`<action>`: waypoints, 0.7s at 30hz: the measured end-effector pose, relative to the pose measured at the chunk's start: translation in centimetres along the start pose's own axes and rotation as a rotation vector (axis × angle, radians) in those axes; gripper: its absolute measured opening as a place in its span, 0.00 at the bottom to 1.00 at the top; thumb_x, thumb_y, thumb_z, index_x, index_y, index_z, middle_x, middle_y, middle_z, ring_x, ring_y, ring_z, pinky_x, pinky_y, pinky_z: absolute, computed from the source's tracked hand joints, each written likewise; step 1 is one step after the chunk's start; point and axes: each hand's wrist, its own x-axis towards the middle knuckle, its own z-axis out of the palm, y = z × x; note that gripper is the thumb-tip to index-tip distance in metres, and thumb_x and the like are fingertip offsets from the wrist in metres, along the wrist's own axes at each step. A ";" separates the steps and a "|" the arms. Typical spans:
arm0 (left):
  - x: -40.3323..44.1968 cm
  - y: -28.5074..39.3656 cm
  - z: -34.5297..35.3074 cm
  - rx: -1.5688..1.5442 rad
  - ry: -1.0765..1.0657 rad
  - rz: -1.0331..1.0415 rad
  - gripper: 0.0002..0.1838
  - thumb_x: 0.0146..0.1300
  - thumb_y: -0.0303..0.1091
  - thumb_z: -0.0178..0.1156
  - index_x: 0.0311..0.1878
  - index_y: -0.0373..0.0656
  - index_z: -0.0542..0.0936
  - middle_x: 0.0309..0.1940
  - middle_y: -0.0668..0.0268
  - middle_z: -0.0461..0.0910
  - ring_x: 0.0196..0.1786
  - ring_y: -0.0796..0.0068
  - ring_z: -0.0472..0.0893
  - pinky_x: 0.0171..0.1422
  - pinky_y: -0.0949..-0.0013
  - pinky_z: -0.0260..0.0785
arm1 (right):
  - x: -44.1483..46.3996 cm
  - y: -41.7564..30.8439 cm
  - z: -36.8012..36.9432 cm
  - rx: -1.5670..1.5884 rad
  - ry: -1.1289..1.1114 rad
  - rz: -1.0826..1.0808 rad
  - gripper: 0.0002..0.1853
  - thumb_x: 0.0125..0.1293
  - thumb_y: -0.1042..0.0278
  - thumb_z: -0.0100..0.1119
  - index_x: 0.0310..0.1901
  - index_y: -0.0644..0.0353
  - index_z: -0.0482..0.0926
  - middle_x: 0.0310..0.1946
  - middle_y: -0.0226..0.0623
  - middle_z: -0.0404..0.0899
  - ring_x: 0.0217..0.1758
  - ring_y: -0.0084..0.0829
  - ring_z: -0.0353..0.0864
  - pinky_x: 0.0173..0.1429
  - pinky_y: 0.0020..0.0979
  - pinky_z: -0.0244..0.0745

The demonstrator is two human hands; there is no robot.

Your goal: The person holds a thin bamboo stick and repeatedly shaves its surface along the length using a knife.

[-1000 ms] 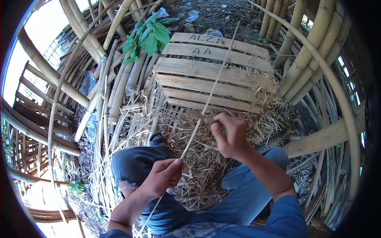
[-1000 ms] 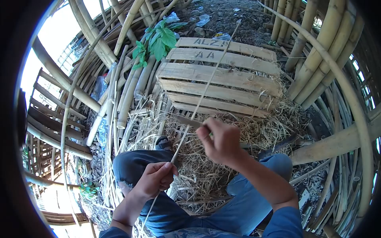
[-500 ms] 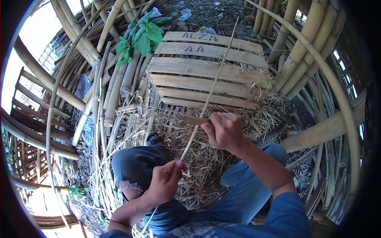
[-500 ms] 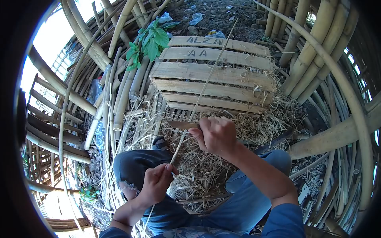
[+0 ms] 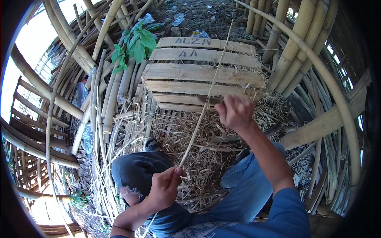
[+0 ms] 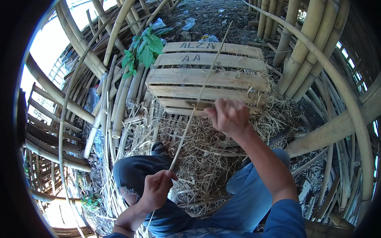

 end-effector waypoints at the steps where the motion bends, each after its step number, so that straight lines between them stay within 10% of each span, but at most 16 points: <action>1: -0.2 -0.3 0.1 -0.021 -0.024 -0.023 0.17 0.72 0.35 0.46 0.33 0.33 0.77 0.14 0.77 0.64 0.19 0.92 0.59 0.22 0.80 0.50 | -0.2 0.9 0.2 -0.015 -0.102 0.167 0.25 0.71 0.48 0.40 0.21 0.57 0.67 0.08 0.30 0.64 0.10 0.28 0.69 0.14 0.31 0.68; 18: -2.3 -1.6 -1.1 0.075 -0.168 -0.025 0.17 0.71 0.35 0.47 0.32 0.33 0.78 0.13 0.72 0.67 0.19 0.89 0.64 0.23 0.79 0.56 | -2.5 10.0 -0.6 -0.366 -0.028 0.324 0.24 0.71 0.49 0.37 0.26 0.57 0.72 0.14 0.41 0.75 0.19 0.41 0.79 0.21 0.39 0.73; 21: -2.5 -2.3 -1.5 0.091 -0.177 -0.034 0.17 0.71 0.34 0.47 0.31 0.33 0.78 0.13 0.72 0.68 0.18 0.89 0.64 0.23 0.78 0.57 | -3.0 12.9 -1.4 -0.399 -0.307 0.950 0.24 0.72 0.50 0.36 0.29 0.59 0.75 0.19 0.46 0.77 0.22 0.47 0.79 0.25 0.43 0.73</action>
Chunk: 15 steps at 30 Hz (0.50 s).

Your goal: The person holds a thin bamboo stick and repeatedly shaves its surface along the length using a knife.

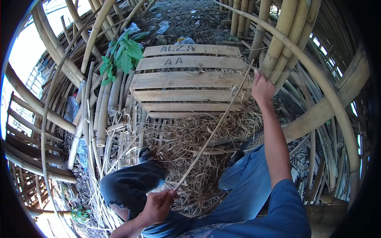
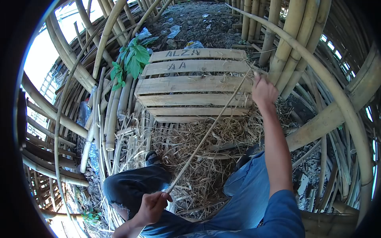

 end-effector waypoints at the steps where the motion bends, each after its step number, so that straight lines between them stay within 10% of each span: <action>1: -0.1 -0.1 -0.3 0.013 -0.012 -0.018 0.17 0.71 0.34 0.47 0.31 0.33 0.78 0.13 0.72 0.68 0.18 0.89 0.65 0.23 0.78 0.57 | -0.2 0.7 0.0 -0.036 0.034 -0.016 0.25 0.72 0.48 0.33 0.31 0.59 0.76 0.21 0.45 0.79 0.24 0.47 0.80 0.29 0.45 0.74; 6: -1.1 0.1 -1.4 -0.052 -0.078 -0.073 0.17 0.71 0.33 0.47 0.31 0.33 0.78 0.13 0.73 0.68 0.18 0.89 0.65 0.22 0.78 0.56 | 0.1 1.9 0.1 -0.069 0.031 -0.095 0.31 0.72 0.44 0.27 0.37 0.60 0.79 0.28 0.48 0.81 0.31 0.51 0.82 0.38 0.48 0.75; 10: -4.6 -1.9 -3.2 -0.094 -0.005 -0.209 0.17 0.71 0.35 0.46 0.33 0.34 0.78 0.15 0.72 0.70 0.20 0.89 0.66 0.24 0.79 0.57 | 1.7 6.7 0.0 -0.051 -0.139 0.455 0.37 0.71 0.41 0.23 0.36 0.63 0.80 0.34 0.56 0.80 0.41 0.56 0.79 0.49 0.49 0.72; 15: -4.6 -1.8 -3.1 -0.158 0.173 -0.253 0.15 0.71 0.36 0.49 0.36 0.35 0.79 0.18 0.76 0.70 0.22 0.91 0.64 0.25 0.81 0.55 | 0.1 2.6 0.4 0.036 -0.193 0.317 0.38 0.70 0.38 0.25 0.36 0.65 0.80 0.33 0.57 0.80 0.41 0.57 0.78 0.46 0.49 0.72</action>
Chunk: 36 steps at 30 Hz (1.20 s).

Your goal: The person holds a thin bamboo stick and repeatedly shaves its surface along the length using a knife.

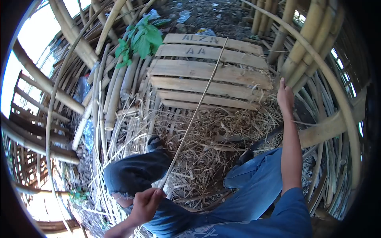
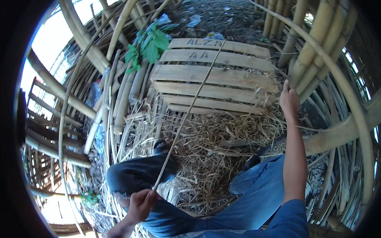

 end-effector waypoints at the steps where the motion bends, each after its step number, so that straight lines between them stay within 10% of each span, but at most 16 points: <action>1: 0.4 0.2 0.4 -0.008 0.024 -0.012 0.15 0.71 0.36 0.49 0.36 0.35 0.79 0.18 0.76 0.70 0.22 0.91 0.64 0.25 0.81 0.55 | -1.1 -1.2 -0.1 0.062 -0.065 -0.067 0.38 0.70 0.38 0.25 0.34 0.65 0.80 0.30 0.56 0.80 0.39 0.56 0.78 0.44 0.48 0.71; 9: 3.2 2.1 3.8 -0.281 0.035 0.024 0.13 0.68 0.36 0.54 0.41 0.34 0.80 0.18 0.77 0.68 0.20 0.91 0.63 0.23 0.83 0.53 | -17.5 -8.1 -2.0 0.679 -0.087 -0.880 0.21 0.71 0.55 0.42 0.23 0.58 0.71 0.08 0.33 0.64 0.11 0.32 0.68 0.17 0.34 0.64; 14: 3.4 2.6 5.6 -0.244 0.034 0.092 0.13 0.68 0.35 0.55 0.43 0.32 0.79 0.17 0.76 0.67 0.19 0.90 0.62 0.21 0.82 0.52 | -23.2 -8.4 -1.9 0.725 -0.069 -1.243 0.22 0.70 0.51 0.45 0.22 0.56 0.66 0.10 0.29 0.62 0.11 0.28 0.67 0.15 0.32 0.62; 36: 1.1 2.9 5.6 -0.187 -0.059 0.116 0.13 0.69 0.33 0.53 0.42 0.31 0.80 0.15 0.77 0.66 0.18 0.91 0.62 0.20 0.82 0.51 | -15.1 -7.6 -0.7 0.486 0.288 -1.150 0.22 0.74 0.51 0.35 0.22 0.51 0.62 0.09 0.22 0.57 0.08 0.19 0.55 0.11 0.28 0.54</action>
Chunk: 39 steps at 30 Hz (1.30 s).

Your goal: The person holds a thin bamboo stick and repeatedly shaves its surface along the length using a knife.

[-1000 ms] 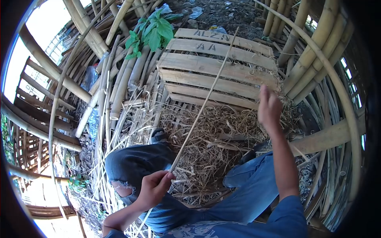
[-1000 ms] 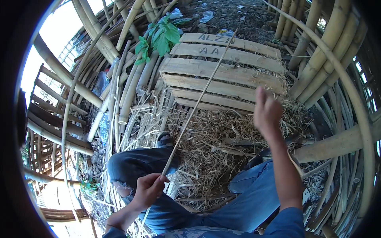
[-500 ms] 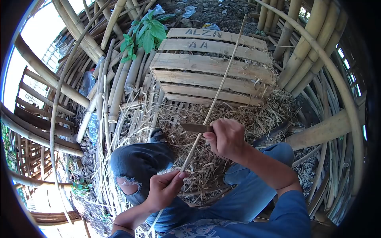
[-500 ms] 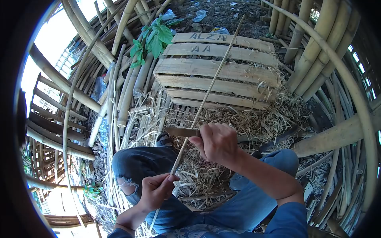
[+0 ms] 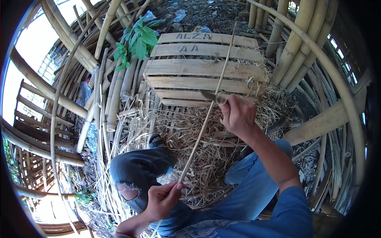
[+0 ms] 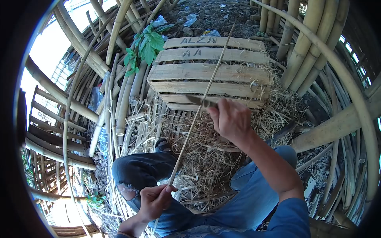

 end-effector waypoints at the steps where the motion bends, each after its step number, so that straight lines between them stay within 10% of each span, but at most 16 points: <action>1: -0.3 -0.1 0.0 0.026 -0.003 -0.004 0.14 0.69 0.34 0.53 0.41 0.30 0.80 0.14 0.75 0.67 0.16 0.89 0.62 0.19 0.81 0.52 | 0.4 0.5 -0.2 -0.024 0.022 0.036 0.21 0.74 0.52 0.35 0.23 0.52 0.63 0.08 0.23 0.57 0.06 0.22 0.56 0.11 0.28 0.53; 14: -3.4 -0.6 -0.8 -0.019 -0.115 -0.244 0.15 0.71 0.37 0.49 0.43 0.34 0.80 0.16 0.78 0.64 0.19 0.91 0.60 0.21 0.81 0.50 | 1.4 10.6 -2.8 -0.226 0.092 0.822 0.25 0.73 0.49 0.34 0.28 0.58 0.74 0.10 0.33 0.69 0.12 0.38 0.70 0.22 0.39 0.67; 25: 1.4 1.4 1.0 -0.412 -0.171 -0.276 0.19 0.74 0.41 0.41 0.43 0.33 0.75 0.17 0.79 0.58 0.18 0.89 0.55 0.21 0.80 0.47 | -2.3 -8.3 -2.9 0.459 -0.292 -0.029 0.19 0.69 0.55 0.48 0.23 0.58 0.67 0.10 0.31 0.65 0.10 0.31 0.68 0.14 0.32 0.62; 39: 0.9 2.3 2.5 -0.151 -0.004 -0.035 0.18 0.74 0.38 0.43 0.40 0.33 0.76 0.16 0.79 0.62 0.20 0.91 0.57 0.23 0.81 0.49 | -2.0 -8.2 -3.1 0.369 -0.221 -0.117 0.22 0.68 0.51 0.47 0.22 0.57 0.65 0.13 0.32 0.66 0.13 0.30 0.71 0.17 0.32 0.65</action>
